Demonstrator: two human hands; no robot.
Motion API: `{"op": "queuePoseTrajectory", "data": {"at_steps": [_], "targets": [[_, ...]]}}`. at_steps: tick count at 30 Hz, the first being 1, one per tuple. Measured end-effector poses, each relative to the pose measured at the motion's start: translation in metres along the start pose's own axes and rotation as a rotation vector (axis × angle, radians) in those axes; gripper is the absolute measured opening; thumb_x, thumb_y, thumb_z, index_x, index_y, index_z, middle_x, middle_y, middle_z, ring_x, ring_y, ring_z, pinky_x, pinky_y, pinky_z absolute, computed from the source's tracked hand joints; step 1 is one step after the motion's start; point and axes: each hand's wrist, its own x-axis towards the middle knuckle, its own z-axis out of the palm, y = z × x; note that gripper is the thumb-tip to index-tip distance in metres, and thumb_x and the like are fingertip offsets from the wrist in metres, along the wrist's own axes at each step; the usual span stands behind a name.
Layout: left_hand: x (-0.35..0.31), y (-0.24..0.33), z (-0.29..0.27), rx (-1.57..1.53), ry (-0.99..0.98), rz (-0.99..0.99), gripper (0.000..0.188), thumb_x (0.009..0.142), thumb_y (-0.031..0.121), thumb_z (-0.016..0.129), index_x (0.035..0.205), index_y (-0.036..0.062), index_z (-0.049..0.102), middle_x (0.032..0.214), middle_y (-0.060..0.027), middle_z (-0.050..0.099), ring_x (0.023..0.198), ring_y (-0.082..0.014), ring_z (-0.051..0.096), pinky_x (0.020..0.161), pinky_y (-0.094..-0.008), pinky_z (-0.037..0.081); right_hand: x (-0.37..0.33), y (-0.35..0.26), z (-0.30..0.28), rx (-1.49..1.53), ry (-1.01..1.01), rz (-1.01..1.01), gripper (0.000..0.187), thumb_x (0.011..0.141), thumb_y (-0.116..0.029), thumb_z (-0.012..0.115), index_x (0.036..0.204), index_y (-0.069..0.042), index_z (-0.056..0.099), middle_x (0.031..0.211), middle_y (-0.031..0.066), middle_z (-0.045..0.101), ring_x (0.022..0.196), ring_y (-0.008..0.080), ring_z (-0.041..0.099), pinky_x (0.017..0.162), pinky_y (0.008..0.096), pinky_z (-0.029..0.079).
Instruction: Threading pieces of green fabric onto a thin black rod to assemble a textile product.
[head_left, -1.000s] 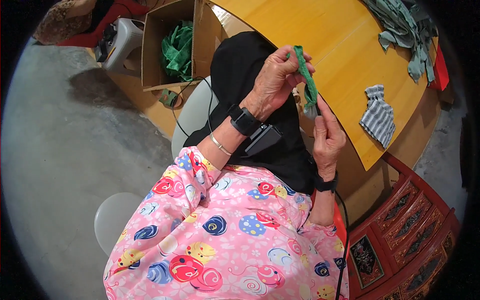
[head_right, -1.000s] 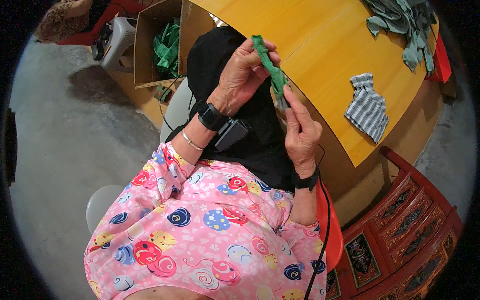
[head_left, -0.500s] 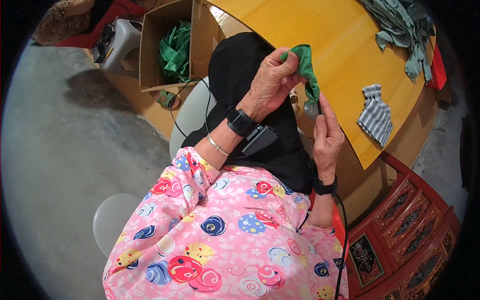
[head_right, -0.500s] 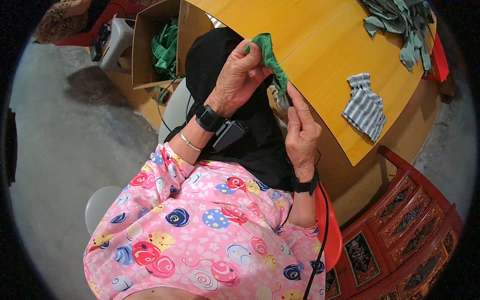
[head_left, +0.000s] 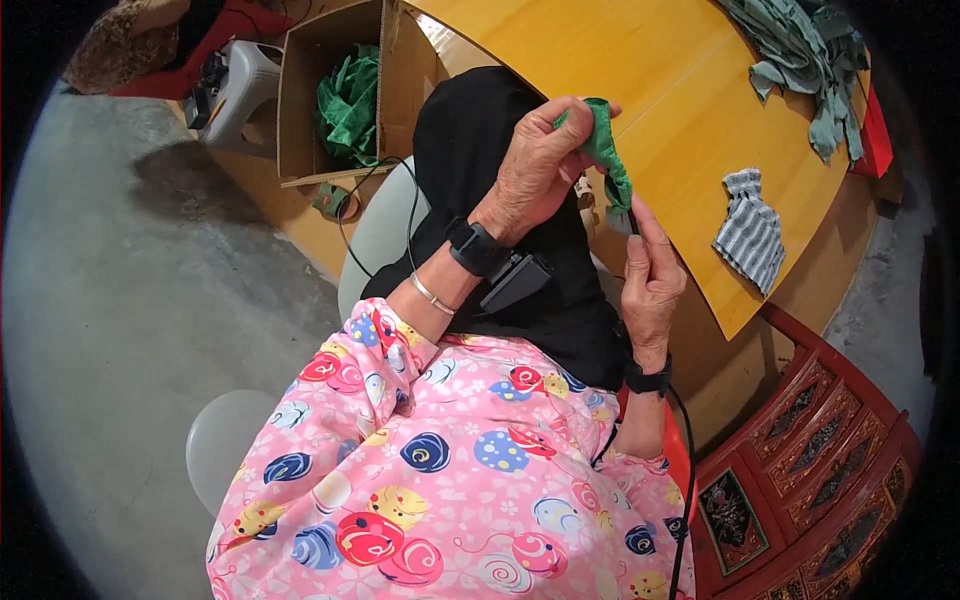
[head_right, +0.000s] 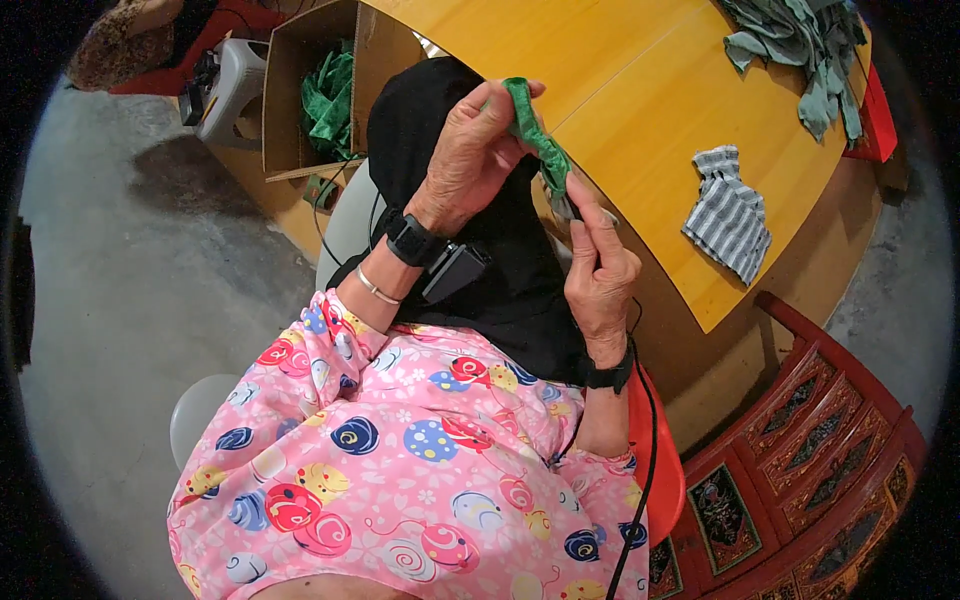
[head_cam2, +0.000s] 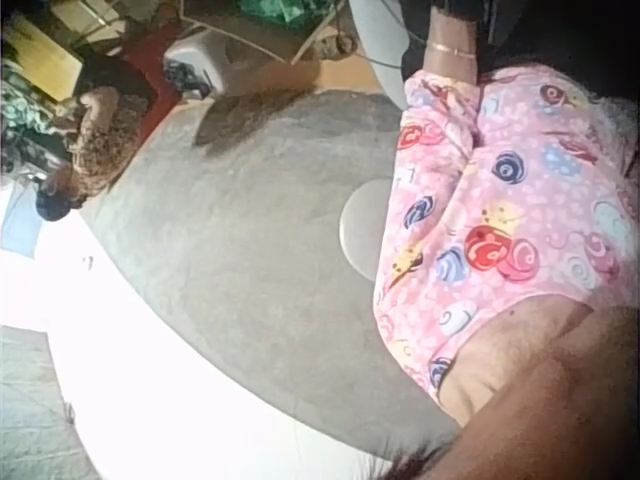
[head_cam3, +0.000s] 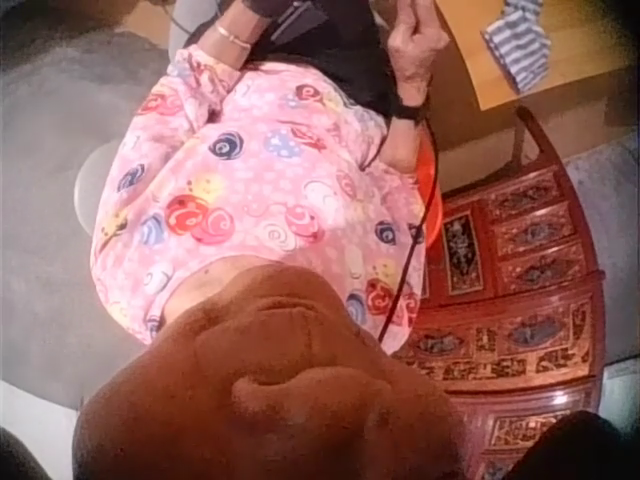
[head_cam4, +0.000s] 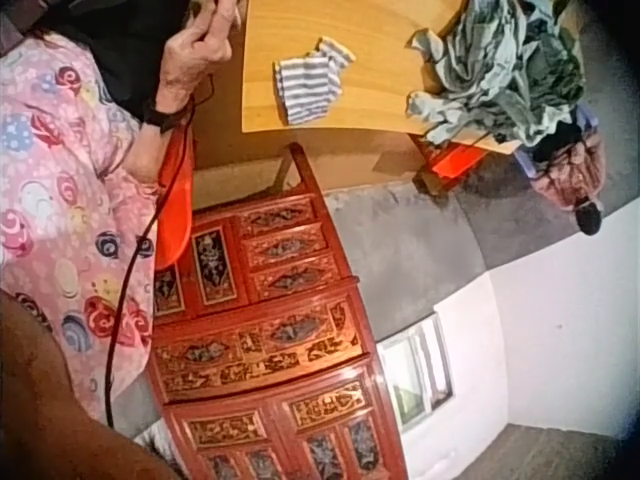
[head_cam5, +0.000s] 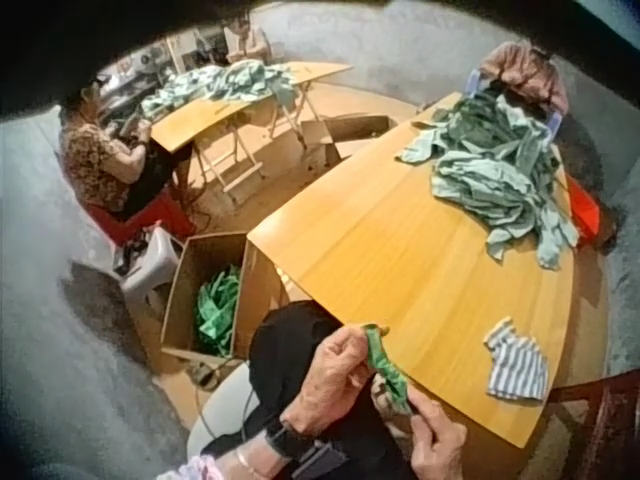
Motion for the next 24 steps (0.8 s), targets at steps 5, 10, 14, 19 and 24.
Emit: {"op": "queuePoseTrajectory", "data": {"at_steps": [5, 10, 14, 19, 24], "targets": [[0.0, -0.002, 0.001, 0.056, 0.078, 0.052, 0.025, 0.087, 0.022, 0.058, 0.099, 0.0009, 0.061, 0.095, -0.0057, 0.063, 0.071, -0.009, 0.059, 0.062, -0.0234, 0.051, 0.002, -0.006, -0.002, 0.015, -0.062, 0.036, 0.035, 0.09, -0.003, 0.044, 0.124, -0.009, 0.051, 0.118, 0.0105, 0.058, 0.103, 0.0185, 0.059, 0.08, 0.0265, 0.045], [-0.002, -0.004, 0.006, 0.206, 0.116, 0.146, 0.021, 0.087, 0.02, 0.058, 0.1, 0.0038, 0.06, 0.107, -0.0073, 0.062, 0.076, -0.0082, 0.06, 0.065, -0.0251, 0.051, -0.001, -0.008, -0.003, 0.18, -0.1, 0.248, 0.036, 0.091, -0.004, 0.042, 0.125, -0.008, 0.05, 0.12, 0.0083, 0.057, 0.107, 0.0161, 0.055, 0.085, 0.0259, 0.042], [-0.002, -0.009, 0.006, 0.343, 0.133, 0.207, 0.019, 0.088, 0.017, 0.057, 0.1, 0.0023, 0.06, 0.106, -0.0081, 0.062, 0.076, -0.0075, 0.059, 0.063, -0.0238, 0.05, -0.004, -0.004, 0.001, 0.195, -0.055, 0.224, 0.035, 0.091, -0.003, 0.042, 0.125, -0.005, 0.049, 0.121, 0.009, 0.056, 0.11, 0.0162, 0.053, 0.089, 0.0259, 0.04], [-0.003, -0.01, 0.011, 0.507, 0.197, 0.28, 0.02, 0.088, 0.014, 0.057, 0.101, -0.0001, 0.06, 0.1, -0.0083, 0.063, 0.07, -0.0073, 0.057, 0.059, -0.0219, 0.048, -0.004, -0.002, 0.007, 0.106, 0.011, 0.132, 0.037, 0.091, -0.002, 0.043, 0.128, -0.006, 0.048, 0.109, -0.0035, 0.056, 0.058, 0.0009, 0.033, 0.049, 0.0154, 0.029], [-0.002, -0.011, 0.016, 0.478, 0.19, 0.267, 0.02, 0.089, 0.015, 0.056, 0.1, 0.0002, 0.06, 0.098, -0.0073, 0.064, 0.065, -0.0075, 0.057, 0.055, -0.022, 0.048, 0.0, -0.016, 0.011, 0.141, 0.061, 0.198, 0.032, 0.09, -0.001, 0.044, 0.121, -0.003, 0.052, 0.119, 0.0121, 0.057, 0.109, 0.0189, 0.054, 0.089, 0.0286, 0.042]]}}
